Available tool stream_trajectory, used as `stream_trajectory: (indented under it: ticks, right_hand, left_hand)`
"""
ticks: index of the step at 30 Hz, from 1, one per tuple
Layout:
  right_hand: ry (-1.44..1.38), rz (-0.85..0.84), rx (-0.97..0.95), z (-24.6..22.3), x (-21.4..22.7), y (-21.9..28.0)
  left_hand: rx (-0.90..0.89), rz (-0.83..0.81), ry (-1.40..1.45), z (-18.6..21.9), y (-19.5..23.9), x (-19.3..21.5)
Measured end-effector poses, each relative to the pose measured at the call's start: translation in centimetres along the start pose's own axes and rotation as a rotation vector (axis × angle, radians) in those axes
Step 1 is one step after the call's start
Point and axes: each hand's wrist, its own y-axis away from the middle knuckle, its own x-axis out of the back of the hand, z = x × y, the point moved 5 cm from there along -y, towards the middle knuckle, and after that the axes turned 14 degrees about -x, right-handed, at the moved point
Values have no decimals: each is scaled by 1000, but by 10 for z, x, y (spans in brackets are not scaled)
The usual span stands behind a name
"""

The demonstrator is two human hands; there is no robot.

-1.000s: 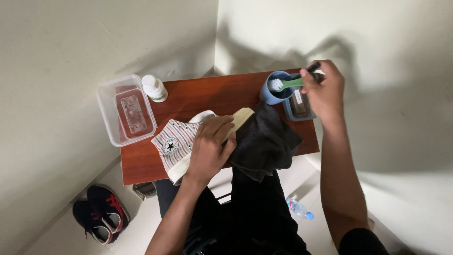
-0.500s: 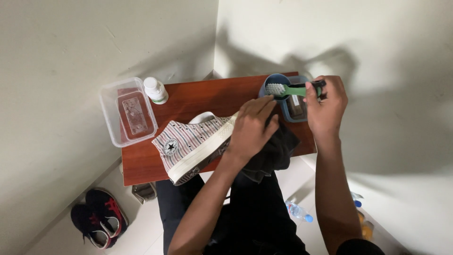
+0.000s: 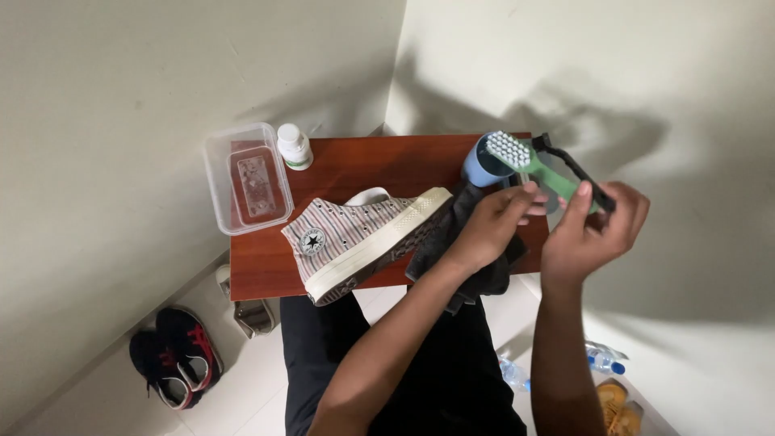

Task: The person cleans a striped high-top sneaker on a wooden table. They wipe the shoe with a dark cloth, then use a brush to scrub the sole and sides. The person also handles a blue cup and a plastic container during the process.

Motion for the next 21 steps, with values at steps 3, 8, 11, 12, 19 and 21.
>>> stream_trajectory:
  ticks: [3, 8, 11, 12, 19, 21]
  right_hand:
    - [-118, 65, -71, -9, -1, 22]
    - [-277, 107, -185, -12, -35, 91]
    - [-371, -64, -202, -42, -62, 127]
    - [-416, -197, -164, -59, -74, 138]
    - [-612, -632, -154, -158, -152, 184]
    - [-443, -779, -19, -174, -176, 199]
  left_hand:
    - [-128, 64, 170, -20, 1, 3]
    - [-110, 365, 63, 36, 46, 49]
    - [-110, 510, 95, 72, 78, 86]
    - [-113, 582, 135, 84, 89, 99]
    - [-281, 827, -169, 115, 147, 232]
    - [-99, 770, -527, 111, 155, 267]
